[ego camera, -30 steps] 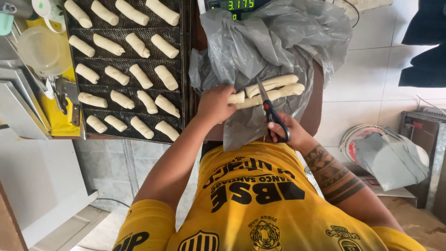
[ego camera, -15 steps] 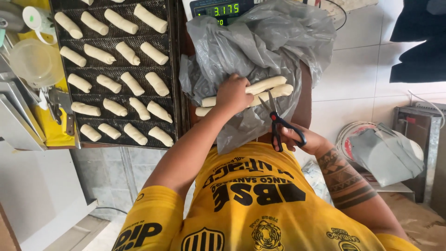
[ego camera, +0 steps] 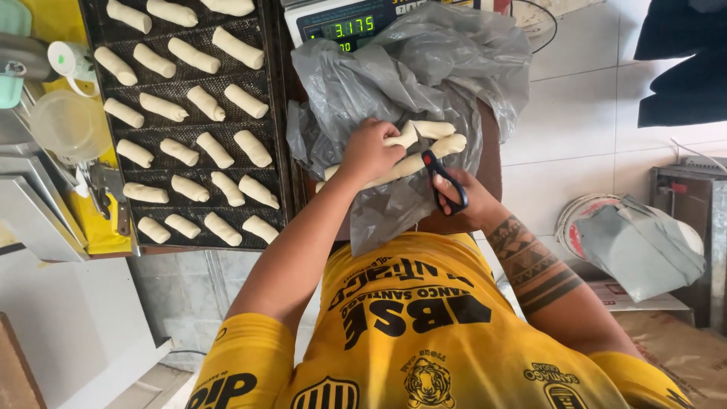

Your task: Cutting long strips of dough into smaller pieces using scissors and arranging them on a baking tray.

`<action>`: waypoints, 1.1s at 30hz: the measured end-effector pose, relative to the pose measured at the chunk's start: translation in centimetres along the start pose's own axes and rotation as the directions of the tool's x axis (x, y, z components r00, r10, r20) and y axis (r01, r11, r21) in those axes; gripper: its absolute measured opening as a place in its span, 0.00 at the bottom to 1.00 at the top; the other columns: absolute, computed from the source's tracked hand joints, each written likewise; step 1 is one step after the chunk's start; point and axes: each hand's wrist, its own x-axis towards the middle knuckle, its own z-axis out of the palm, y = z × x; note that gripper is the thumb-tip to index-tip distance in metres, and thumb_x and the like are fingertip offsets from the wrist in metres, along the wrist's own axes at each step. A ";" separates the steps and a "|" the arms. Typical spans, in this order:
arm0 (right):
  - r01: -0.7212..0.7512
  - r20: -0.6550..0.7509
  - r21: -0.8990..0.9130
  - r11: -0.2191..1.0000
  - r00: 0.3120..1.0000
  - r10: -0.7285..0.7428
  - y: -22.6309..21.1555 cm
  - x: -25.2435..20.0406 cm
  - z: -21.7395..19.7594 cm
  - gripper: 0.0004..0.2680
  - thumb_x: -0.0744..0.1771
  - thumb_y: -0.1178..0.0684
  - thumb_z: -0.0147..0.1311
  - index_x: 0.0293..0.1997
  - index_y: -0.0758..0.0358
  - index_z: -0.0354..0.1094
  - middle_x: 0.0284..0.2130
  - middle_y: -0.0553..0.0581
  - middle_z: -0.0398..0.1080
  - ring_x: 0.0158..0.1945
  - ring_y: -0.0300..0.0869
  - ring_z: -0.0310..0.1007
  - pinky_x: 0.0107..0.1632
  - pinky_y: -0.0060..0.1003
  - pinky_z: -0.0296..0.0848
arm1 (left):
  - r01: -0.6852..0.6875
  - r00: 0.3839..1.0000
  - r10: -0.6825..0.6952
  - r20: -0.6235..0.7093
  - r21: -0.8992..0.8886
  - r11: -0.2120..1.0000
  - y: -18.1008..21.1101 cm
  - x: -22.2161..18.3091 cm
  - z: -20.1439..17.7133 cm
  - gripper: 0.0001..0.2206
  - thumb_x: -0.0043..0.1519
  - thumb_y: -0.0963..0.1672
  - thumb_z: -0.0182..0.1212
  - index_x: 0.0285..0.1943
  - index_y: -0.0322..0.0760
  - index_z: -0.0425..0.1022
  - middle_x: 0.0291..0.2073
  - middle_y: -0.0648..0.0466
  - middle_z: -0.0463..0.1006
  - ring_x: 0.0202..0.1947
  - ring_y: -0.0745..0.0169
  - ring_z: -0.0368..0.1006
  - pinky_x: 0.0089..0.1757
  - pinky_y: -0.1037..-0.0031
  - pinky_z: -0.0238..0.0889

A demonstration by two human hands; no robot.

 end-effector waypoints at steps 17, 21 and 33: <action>-0.066 0.337 -0.101 0.993 0.937 0.096 -6.1 -7.9 6.7 0.14 0.67 0.44 0.55 0.39 0.71 0.69 0.26 0.72 0.76 0.28 0.55 0.82 0.18 0.30 0.64 | -0.004 1.000 0.011 -0.027 0.239 0.971 -12.5 -11.5 -2.6 0.17 0.62 0.43 0.60 0.61 0.43 0.72 0.51 0.50 0.70 0.57 0.44 0.70 0.50 0.56 0.73; -0.169 0.348 -0.228 0.959 0.906 0.243 -5.1 -6.5 10.1 0.15 0.67 0.43 0.57 0.39 0.71 0.70 0.25 0.68 0.75 0.29 0.52 0.79 0.19 0.31 0.64 | -0.057 0.990 0.097 -0.099 0.348 0.936 -13.6 -11.6 -1.1 0.26 0.57 0.43 0.66 0.65 0.45 0.64 0.49 0.46 0.68 0.53 0.39 0.70 0.46 0.51 0.74; -0.380 0.288 -0.165 0.910 0.864 0.413 -4.2 -5.2 15.2 0.18 0.67 0.38 0.56 0.43 0.69 0.68 0.29 0.70 0.75 0.33 0.54 0.82 0.17 0.27 0.64 | 0.173 0.983 -0.165 0.082 -0.102 0.980 -13.2 -11.5 -2.7 0.21 0.49 0.52 0.68 0.50 0.47 0.80 0.42 0.51 0.76 0.48 0.49 0.76 0.50 0.64 0.71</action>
